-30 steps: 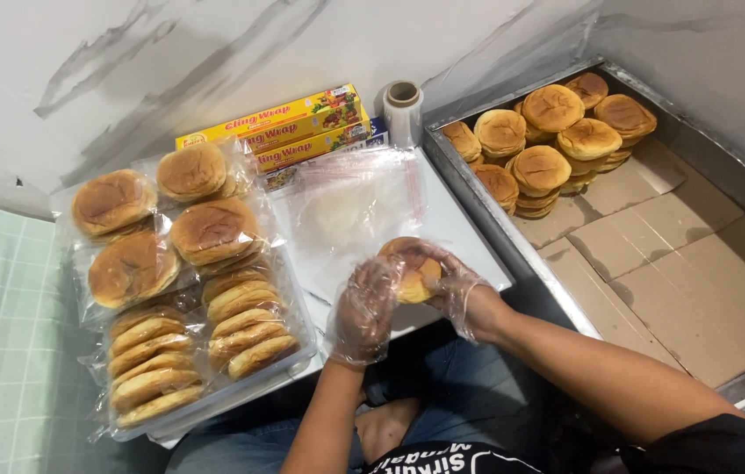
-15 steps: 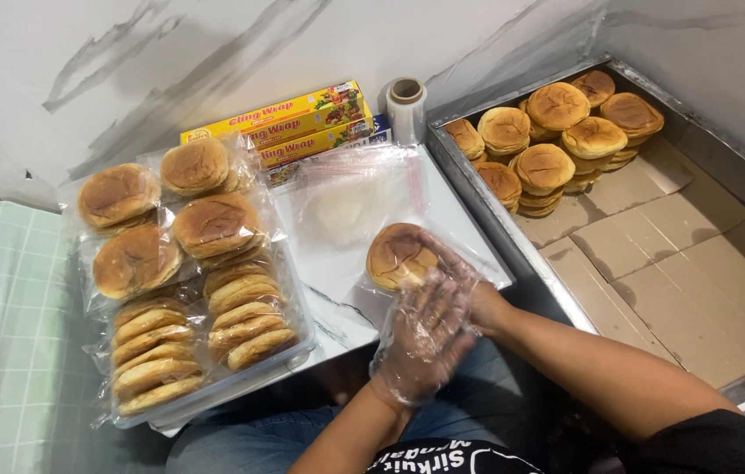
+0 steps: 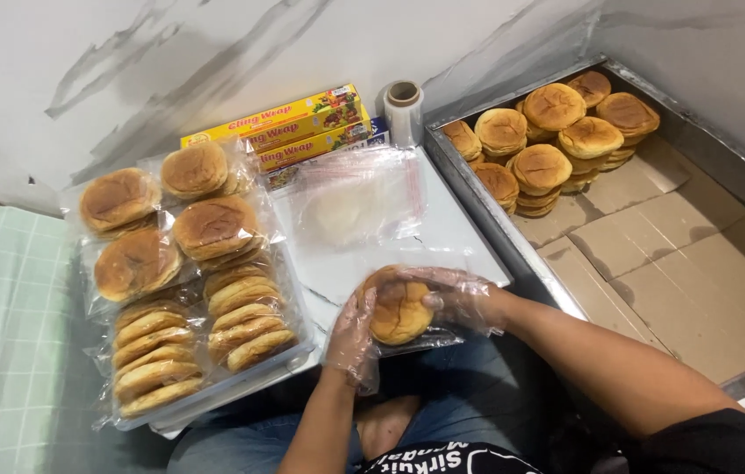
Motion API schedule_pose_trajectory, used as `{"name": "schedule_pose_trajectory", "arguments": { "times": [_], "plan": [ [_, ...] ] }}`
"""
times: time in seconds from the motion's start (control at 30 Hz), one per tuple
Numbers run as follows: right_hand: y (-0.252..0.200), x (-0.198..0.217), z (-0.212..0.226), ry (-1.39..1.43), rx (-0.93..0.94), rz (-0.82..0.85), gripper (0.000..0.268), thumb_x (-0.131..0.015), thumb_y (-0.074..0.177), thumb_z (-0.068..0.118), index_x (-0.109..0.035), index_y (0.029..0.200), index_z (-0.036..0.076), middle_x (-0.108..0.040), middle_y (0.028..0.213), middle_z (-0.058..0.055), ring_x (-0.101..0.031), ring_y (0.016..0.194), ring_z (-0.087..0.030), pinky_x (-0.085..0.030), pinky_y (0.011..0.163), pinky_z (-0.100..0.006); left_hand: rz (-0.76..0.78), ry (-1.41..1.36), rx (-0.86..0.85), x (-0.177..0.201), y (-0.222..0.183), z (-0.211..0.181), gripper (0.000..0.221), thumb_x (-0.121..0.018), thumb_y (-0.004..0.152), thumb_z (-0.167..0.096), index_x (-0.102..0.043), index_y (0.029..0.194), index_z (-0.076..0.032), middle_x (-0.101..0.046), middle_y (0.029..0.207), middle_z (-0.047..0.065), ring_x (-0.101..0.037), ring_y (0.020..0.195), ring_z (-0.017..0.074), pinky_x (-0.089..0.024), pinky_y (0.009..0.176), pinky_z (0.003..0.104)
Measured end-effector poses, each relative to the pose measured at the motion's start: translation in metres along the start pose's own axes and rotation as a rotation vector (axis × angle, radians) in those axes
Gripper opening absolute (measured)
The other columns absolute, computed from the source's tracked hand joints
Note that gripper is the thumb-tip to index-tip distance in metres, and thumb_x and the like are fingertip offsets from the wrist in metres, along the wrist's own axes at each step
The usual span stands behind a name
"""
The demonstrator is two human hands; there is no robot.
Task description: The person is individually packaging burger buns into plastic bags from a large tray.
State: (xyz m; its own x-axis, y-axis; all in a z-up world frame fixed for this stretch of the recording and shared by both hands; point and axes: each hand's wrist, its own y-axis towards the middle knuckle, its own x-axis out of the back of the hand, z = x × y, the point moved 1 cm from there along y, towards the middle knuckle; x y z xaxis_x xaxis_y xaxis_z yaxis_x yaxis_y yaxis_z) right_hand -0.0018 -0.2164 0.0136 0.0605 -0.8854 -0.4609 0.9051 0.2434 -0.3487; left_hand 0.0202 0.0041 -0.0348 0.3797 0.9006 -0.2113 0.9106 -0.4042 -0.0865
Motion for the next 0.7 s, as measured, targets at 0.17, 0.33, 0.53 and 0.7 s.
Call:
{"name": "schedule_pose_trajectory", "arguments": {
  "times": [0.17,0.33,0.53,0.7],
  "plan": [
    [0.005,-0.002,0.002,0.045,0.003,-0.032,0.073,-0.078,0.074,0.002,-0.058,0.143,0.008,-0.063,0.139,-0.018,-0.066,0.108,-0.035,-0.058,0.092,-0.051,-0.168,-0.429,0.164,-0.008,0.011,0.008,0.056,-0.061,0.098,-0.024,-0.05,0.15,-0.004,-0.062,0.142,0.022,-0.059,0.13,0.0295,-0.05,0.11,0.042],
    [0.017,0.015,-0.008,0.086,0.031,-0.111,0.069,-0.079,0.075,0.003,-0.059,0.141,0.01,-0.064,0.136,-0.018,-0.067,0.109,-0.04,-0.058,0.09,-0.054,-0.171,-0.544,0.254,-0.011,0.007,0.019,0.06,-0.068,0.093,-0.019,-0.05,0.149,-0.008,-0.063,0.141,0.02,-0.061,0.128,0.0341,-0.053,0.105,0.048],
    [0.001,-0.01,0.009,-0.42,0.033,-0.23,0.063,-0.084,0.078,0.021,-0.064,0.138,0.023,-0.069,0.132,-0.008,-0.066,0.12,-0.031,-0.055,0.102,-0.045,-0.231,-0.512,0.226,-0.007,0.02,0.053,0.047,-0.075,0.089,-0.008,-0.063,0.134,-0.005,-0.074,0.122,0.02,-0.071,0.112,0.0336,-0.059,0.096,0.048],
    [0.018,0.006,-0.004,-0.023,0.194,-0.366,0.048,-0.07,0.084,0.002,-0.067,0.132,0.004,-0.076,0.115,-0.013,-0.069,0.113,-0.028,-0.051,0.108,-0.04,-0.219,-0.551,0.237,-0.012,0.018,0.019,0.052,-0.067,0.093,-0.012,-0.052,0.142,-0.003,-0.067,0.131,0.028,-0.066,0.118,0.0405,-0.055,0.103,0.049]
  ]
}}
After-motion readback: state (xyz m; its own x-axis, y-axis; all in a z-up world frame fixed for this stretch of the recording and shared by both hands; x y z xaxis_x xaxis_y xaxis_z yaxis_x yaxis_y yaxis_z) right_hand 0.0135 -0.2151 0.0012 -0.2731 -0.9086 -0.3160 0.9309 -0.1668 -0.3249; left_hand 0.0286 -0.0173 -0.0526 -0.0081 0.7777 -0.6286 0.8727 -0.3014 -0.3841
